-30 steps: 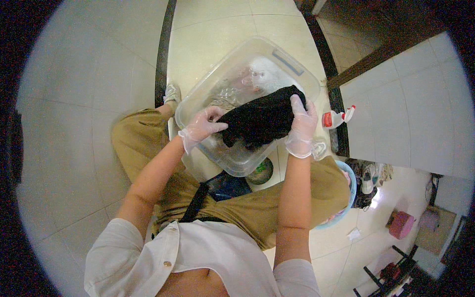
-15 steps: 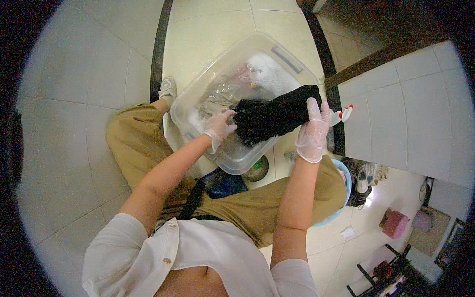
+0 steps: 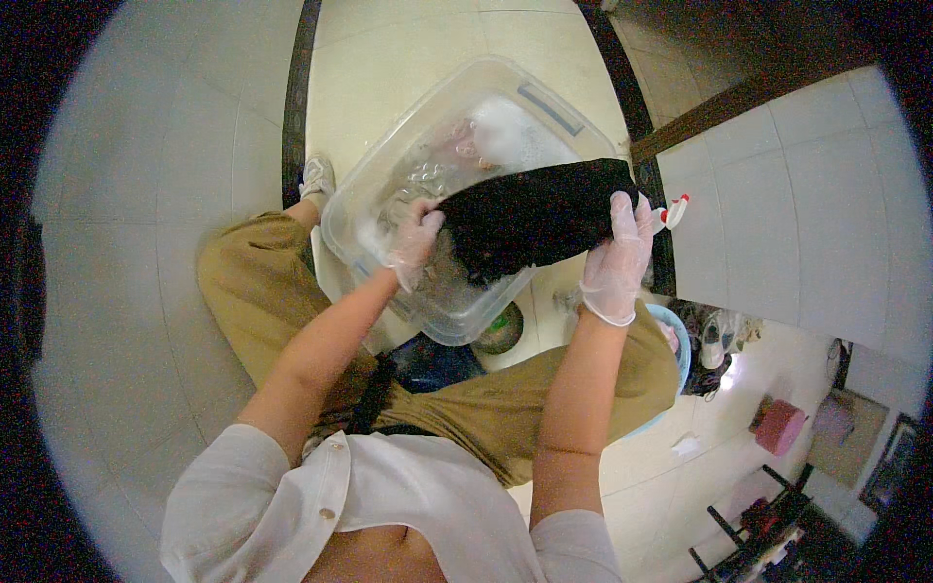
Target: The person sits on the floor and hand washes a black garment in a clear plastic tub filled with soapy water. They repeatedly scrub the fabric with gloved hands, using a green bar of soap to apply detergent, and rinse the item in the water.
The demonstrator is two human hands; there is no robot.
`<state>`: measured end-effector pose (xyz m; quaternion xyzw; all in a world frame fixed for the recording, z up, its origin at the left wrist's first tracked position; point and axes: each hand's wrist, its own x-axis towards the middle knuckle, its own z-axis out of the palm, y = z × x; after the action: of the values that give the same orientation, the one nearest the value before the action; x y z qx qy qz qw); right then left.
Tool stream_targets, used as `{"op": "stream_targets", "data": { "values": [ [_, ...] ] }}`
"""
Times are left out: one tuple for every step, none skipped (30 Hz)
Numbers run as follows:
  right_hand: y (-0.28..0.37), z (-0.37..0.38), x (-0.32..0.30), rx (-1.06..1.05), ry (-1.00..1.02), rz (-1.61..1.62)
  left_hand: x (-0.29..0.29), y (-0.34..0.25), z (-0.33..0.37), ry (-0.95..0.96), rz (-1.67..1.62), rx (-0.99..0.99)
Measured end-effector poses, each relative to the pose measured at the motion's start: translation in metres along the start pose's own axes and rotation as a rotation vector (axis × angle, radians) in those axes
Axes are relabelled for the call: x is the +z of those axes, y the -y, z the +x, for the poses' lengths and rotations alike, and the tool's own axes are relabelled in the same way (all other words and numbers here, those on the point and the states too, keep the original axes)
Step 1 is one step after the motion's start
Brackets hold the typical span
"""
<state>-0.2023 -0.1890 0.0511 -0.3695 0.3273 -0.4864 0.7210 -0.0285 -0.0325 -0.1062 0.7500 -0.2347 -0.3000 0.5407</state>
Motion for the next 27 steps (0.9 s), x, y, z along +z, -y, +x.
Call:
{"op": "stream_targets", "data": {
  "values": [
    [-0.005, 0.004, 0.003, 0.005, -0.002, -0.034, -0.021, 0.005, 0.002, -0.002, 0.065, -0.022],
    [-0.01, 0.009, 0.003, 0.008, -0.008, -0.075, -0.037, 0.01, 0.006, 0.003, 0.126, -0.047],
    [-0.016, 0.009, 0.009, -0.068, -0.027, -0.391, -0.046, 0.011, 0.008, -0.02, 0.121, -0.041],
    [-0.022, 0.008, 0.016, -0.136, -0.071, -0.707, -0.055, 0.012, 0.012, -0.042, 0.116, -0.034],
    [-0.034, 0.015, 0.012, -0.141, 0.016, -0.743, -0.058, 0.011, 0.016, -0.058, 0.104, -0.021],
    [-0.054, 0.022, 0.003, -0.144, 0.102, -0.778, -0.061, 0.012, 0.02, -0.038, 0.022, -0.129],
    [-0.073, 0.024, -0.005, -0.101, 0.152, -0.906, -0.063, 0.019, 0.024, -0.018, -0.056, -0.24],
    [-0.09, 0.022, -0.007, -0.053, 0.21, -1.023, -0.071, 0.029, 0.028, -0.01, -0.127, -0.353],
    [-0.098, 0.016, -0.005, -0.092, 0.257, -1.17, -0.083, 0.041, 0.029, 0.076, -0.242, -0.47],
    [-0.108, 0.013, -0.009, -0.141, 0.314, -1.13, -0.095, 0.053, 0.03, 0.154, -0.339, -0.596],
    [-0.112, 0.016, -0.036, -0.185, 0.19, -1.159, -0.08, 0.035, 0.022, 0.241, -0.432, -0.701],
    [-0.115, 0.015, -0.061, -0.23, 0.068, -1.181, -0.074, 0.01, 0.012, 0.321, -0.518, -0.807],
    [-0.117, 0.009, -0.079, -0.152, -0.141, -1.128, -0.078, -0.016, -0.001, 0.448, -0.539, -0.82],
    [-0.123, 0.0, -0.087, -0.02, -0.221, -1.023, -0.089, -0.019, -0.005, 0.455, -0.46, -0.84],
    [-0.127, -0.006, -0.098, 0.111, -0.312, -0.925, -0.096, -0.017, -0.005, 0.476, -0.385, -0.868],
    [-0.131, -0.012, -0.111, 0.238, -0.402, -0.82, -0.104, -0.016, -0.005, 0.498, -0.308, -0.894],
    [-0.147, -0.013, -0.164, 0.359, -0.347, -0.855, -0.097, -0.026, -0.005, 0.568, -0.253, -0.852],
    [-0.166, -0.016, -0.193, 0.598, -0.183, -0.754, -0.092, -0.022, -0.003, 0.552, -0.28, -0.833],
    [-0.184, -0.027, -0.199, 0.776, -0.068, -0.751, -0.091, -0.028, -0.006, 0.502, -0.302, -0.798],
    [-0.199, -0.041, -0.198, 0.83, 0.021, -0.869, -0.09, -0.035, -0.009, 0.451, -0.327, -0.758],
    [-0.214, -0.053, -0.194, 0.877, 0.139, -0.976, -0.091, -0.036, -0.009, 0.461, -0.3, -0.726],
    [-0.228, -0.066, -0.186, 0.898, 0.26, -1.06, -0.094, -0.037, -0.008, 0.468, -0.274, -0.69],
    [-0.241, -0.079, -0.18, 0.894, 0.353, -1.11, -0.096, -0.039, -0.006, 0.475, -0.246, -0.657],
    [-0.25, -0.093, -0.174, 0.882, 0.427, -1.145, -0.095, -0.039, -0.005, 0.483, -0.25, -0.688],
    [-0.259, -0.107, -0.168, 0.863, 0.5, -1.174, -0.094, -0.041, -0.005, 0.488, -0.254, -0.718],
    [-0.266, -0.117, -0.162, 0.834, 0.537, -1.203, -0.094, -0.044, -0.005, 0.492, -0.253, -0.746],
    [-0.273, -0.126, -0.156, 0.802, 0.559, -1.239, -0.094, -0.043, -0.004, 0.48, -0.292, -0.759]
  ]
}}
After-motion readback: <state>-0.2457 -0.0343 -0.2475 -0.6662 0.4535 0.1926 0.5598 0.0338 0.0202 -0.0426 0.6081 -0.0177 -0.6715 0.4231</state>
